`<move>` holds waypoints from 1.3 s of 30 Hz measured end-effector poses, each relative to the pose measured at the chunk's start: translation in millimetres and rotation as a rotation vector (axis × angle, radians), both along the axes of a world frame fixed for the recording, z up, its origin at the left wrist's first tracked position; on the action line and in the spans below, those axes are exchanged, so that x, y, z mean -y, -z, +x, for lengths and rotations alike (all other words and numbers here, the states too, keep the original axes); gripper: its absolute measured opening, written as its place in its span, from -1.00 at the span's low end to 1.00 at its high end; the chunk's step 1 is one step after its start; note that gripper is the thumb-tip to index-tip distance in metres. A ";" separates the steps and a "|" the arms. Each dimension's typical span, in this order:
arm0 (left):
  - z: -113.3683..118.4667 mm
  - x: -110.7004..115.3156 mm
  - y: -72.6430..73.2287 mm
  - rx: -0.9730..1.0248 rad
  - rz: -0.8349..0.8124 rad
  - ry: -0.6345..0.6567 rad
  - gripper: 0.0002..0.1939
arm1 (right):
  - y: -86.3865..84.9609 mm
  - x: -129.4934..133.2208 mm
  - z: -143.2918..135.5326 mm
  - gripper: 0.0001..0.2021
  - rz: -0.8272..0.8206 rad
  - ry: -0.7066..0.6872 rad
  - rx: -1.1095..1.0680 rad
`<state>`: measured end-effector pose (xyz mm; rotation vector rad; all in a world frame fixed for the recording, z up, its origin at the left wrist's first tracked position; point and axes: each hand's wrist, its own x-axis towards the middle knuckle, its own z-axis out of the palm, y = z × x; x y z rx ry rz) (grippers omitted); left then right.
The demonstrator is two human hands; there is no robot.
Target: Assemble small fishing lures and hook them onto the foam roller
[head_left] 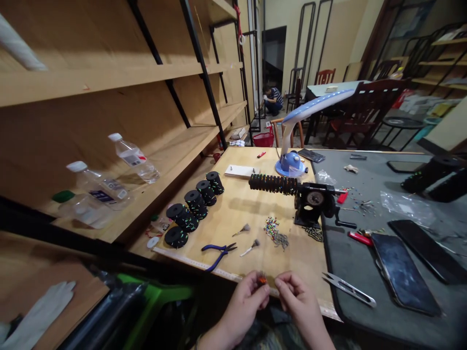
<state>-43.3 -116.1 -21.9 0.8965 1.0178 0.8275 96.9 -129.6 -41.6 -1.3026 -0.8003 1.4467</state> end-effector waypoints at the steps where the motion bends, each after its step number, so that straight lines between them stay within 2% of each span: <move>1: 0.1 0.0 1.1 -0.011 0.006 -0.005 -0.62 | -0.1 2.2 -0.1 -0.49 0.006 0.006 0.007; 5: -1.7 -0.4 7.0 -0.124 0.105 -0.043 -0.68 | -3.4 10.2 0.5 -0.50 0.030 0.044 0.069; 12: -7.5 5.2 16.0 -0.361 0.330 -0.056 -0.90 | -7.9 12.4 -6.8 -0.47 -0.051 -0.097 0.040; 24: -13.5 10.9 21.3 -0.541 0.498 -0.013 -0.96 | -0.7 10.3 -12.5 -0.43 -0.136 -0.169 -0.090; 32: -14.6 11.0 20.8 -0.455 0.430 -0.066 -0.92 | -5.1 15.8 -10.1 -0.49 -0.085 -0.126 -0.164; 39: -17.6 12.2 17.2 -0.380 0.380 -0.146 -0.87 | -6.2 20.4 -4.0 -0.70 -0.028 -0.148 -0.135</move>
